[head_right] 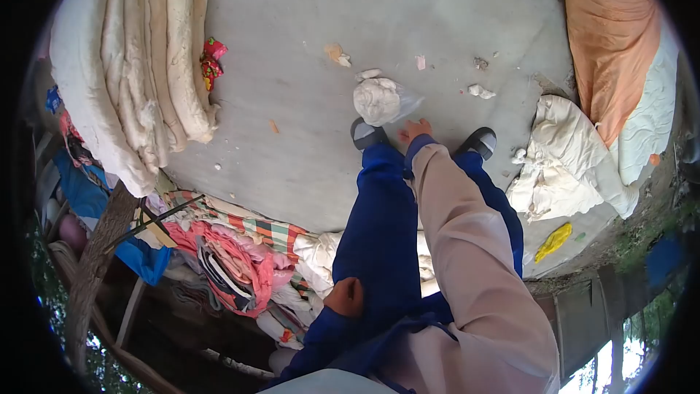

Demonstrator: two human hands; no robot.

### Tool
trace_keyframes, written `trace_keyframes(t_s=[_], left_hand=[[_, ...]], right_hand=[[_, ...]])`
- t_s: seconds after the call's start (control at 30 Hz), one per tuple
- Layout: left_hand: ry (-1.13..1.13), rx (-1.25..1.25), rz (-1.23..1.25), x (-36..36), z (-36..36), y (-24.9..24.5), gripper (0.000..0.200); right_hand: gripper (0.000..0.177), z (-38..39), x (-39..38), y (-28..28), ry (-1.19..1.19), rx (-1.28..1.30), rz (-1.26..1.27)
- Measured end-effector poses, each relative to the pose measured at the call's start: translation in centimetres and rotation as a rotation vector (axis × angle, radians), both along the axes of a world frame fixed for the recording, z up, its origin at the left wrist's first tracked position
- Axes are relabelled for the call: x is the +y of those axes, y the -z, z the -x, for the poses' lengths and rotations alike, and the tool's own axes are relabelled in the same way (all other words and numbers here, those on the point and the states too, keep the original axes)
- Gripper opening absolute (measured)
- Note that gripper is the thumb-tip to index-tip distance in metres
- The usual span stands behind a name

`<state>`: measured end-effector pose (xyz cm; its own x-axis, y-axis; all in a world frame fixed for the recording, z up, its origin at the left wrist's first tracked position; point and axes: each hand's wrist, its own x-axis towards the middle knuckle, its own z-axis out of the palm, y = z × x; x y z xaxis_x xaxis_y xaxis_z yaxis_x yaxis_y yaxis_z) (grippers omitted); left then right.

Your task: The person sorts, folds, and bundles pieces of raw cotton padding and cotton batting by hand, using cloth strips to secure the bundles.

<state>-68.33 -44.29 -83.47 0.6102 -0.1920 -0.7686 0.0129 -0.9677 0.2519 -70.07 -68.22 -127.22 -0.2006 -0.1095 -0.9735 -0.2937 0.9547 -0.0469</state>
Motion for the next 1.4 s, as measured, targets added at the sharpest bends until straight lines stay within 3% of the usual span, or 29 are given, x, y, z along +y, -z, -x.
trace_keyframes(t_s=[0.1, 0.2, 0.27, 0.33, 0.4, 0.43, 0.47, 0.53, 0.6, 0.63, 0.73, 0.83, 0.87, 0.97, 1.0, 1.07, 1.13, 1.17, 1.2, 1.23, 1.27, 1.33, 1.37, 1.4], left_hand=[[-0.024, -0.004, -0.052, 1.3, 0.2, 0.5, 0.011], [-0.09, -0.003, -0.049, 1.7, 0.2, 0.2, 0.012], [-0.129, 0.011, -0.013, 1.7, 0.2, 0.0, 0.013], [-0.135, 0.061, -0.024, 1.2, 0.1, -0.2, 0.015], [-0.14, 0.144, -0.073, 1.1, 0.0, -1.2, 0.023], [-0.148, 0.204, -0.108, 0.9, 0.0, -1.6, 0.032], [-0.152, 0.263, -0.126, 0.4, -0.1, -1.4, 0.04], [-0.367, 0.144, 0.07, 0.7, 0.9, -1.3, 0.063], [-0.623, 0.054, 0.345, 0.4, 2.4, -0.7, 0.099], [-0.695, 0.055, 0.492, -0.4, 2.8, -1.3, 0.098], [-0.774, 0.683, 0.955, -1.6, 3.1, -3.7, 0.08], [-0.648, 0.633, 0.847, -5.2, 3.0, -9.6, 0.07], [-0.537, 0.473, 0.84, -6.4, 2.5, -11.6, 0.058], [-0.366, 0.213, 0.76, -9.5, 1.3, -14.7, 0.052], [-0.131, -0.145, 0.723, -9.3, 0.9, -13.4, 0.046], [-0.338, -0.24, 0.782, -9.2, -1.3, -11.1, 0.029], [-0.581, -0.157, 0.873, -8.7, -4.5, -11.3, 0.02], [-0.709, -0.018, 0.795, -8.2, -6.9, -11.7, 0.018], [-0.886, 0.38, 0.957, -7.5, -9.6, -13.1, 0.02], [-0.537, 0.269, 1.005, -9.1, -10.8, -14.6, 0.027], [-0.518, 0.327, 1.084, -10.8, -11.2, -17.1, 0.027], [-0.579, 0.458, 1.239, -14.4, -10.4, -23.0, 0.029], [-0.628, 0.524, 1.304, -15.8, -9.5, -25.9, 0.029], [-0.644, 0.565, 1.371, -17.2, -9.0, -28.6, 0.03]], right_hand=[[0.042, -1.2, -0.1, 3.2, 0.219, -0.345, -0.014], [0.027, -3.6, 1.3, 3.6, 0.209, -0.128, 0.037], [0.026, -3.5, 2.6, 0.9, 0.008, -0.121, 0.02], [0.023, -3.3, 2.8, -4.0, -0.079, -0.247, -0.026], [0.022, -3.0, 3.1, -12.6, -0.082, -0.433, -0.057], [0.027, -1.2, 4.0, -14.8, -0.36, -0.401, -0.029], [0.03, 0.9, 5.0, -16.8, -0.464, -0.445, -0.091], [0.031, 0.7, 3.4, -29.3, -0.556, -0.451, -0.185], [0.036, 4.6, 4.5, -35.2, -0.568, -0.552, -0.326], [0.04, 5.2, 3.5, -39.2, -0.659, -0.593, -0.453], [0.04, 4.9, 1.4, -51.0, -0.46, -0.652, -0.506], [0.037, 4.4, -1.2, -58.8, -0.505, -0.651, -0.401], [0.036, 4.6, -1.9, -60.7, -0.556, -0.658, -0.329], [0.034, 6.4, -1.3, -63.5, -0.656, -0.836, -0.065], [0.034, 6.9, -0.5, -64.1, -0.684, -0.923, 0.023], [0.03, 6.1, -2.3, -68.5, -0.75, -1.043, 0.013], [0.028, 6.0, -5.2, -70.8, -0.717, -1.207, 0.046], [0.029, 6.0, -6.5, -71.3, -0.643, -1.314, 0.078], [0.027, 5.9, -8.6, -73.1, -0.621, -1.225, 0.191], [0.027, 6.0, -11.5, -74.6, -0.599, -1.134, 0.301], [0.028, 6.5, -14.8, -72.6, -0.639, -1.024, 0.376], [0.022, 6.2, -19.5, -75.0, -0.407, -0.875, 0.619], [0.02, 6.3, -20.9, -77.1, -0.422, -0.789, 0.641], [0.02, 6.5, -21.7, -75.4, -0.432, -0.786, 0.735]])
